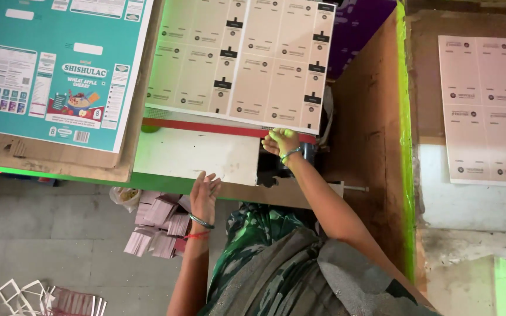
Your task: The person feeds sheets into a roller press and pulls printed label sheets off the machine, lifting each printed sheet and placing it onto a growing stack beside the press. They repeat this cycle, handling blank sheets and printed sheets one at a time.
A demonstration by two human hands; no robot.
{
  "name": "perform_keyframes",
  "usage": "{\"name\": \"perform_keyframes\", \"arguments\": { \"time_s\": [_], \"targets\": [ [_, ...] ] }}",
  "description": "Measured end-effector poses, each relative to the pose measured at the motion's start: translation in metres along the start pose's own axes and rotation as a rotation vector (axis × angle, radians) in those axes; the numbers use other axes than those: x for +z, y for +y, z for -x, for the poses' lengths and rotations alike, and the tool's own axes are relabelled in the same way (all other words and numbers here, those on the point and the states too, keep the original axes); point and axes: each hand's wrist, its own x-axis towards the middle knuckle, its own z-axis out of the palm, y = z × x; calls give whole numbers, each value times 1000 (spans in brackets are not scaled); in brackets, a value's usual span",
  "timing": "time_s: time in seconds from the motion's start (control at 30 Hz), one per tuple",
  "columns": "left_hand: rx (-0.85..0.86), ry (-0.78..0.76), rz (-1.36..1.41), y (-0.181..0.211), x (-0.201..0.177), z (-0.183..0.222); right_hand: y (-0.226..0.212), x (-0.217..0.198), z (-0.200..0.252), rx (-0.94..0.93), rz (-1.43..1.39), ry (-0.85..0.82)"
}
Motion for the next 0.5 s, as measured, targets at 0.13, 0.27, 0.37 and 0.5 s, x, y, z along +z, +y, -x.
{"name": "perform_keyframes", "arguments": {
  "time_s": [0.13,0.27,0.37,0.5],
  "targets": [
    [-76,-66,-38,-28,18,3,11,-37,78,-184,211,11],
    [-157,-251,-144,-46,70,11,3,-97,167,-310,405,161],
    [-208,-435,-212,-68,108,22,2,-162,219,-501,485,299],
    [-235,-690,-403,-81,154,35,-32,-205,290,-733,767,551]
  ]
}}
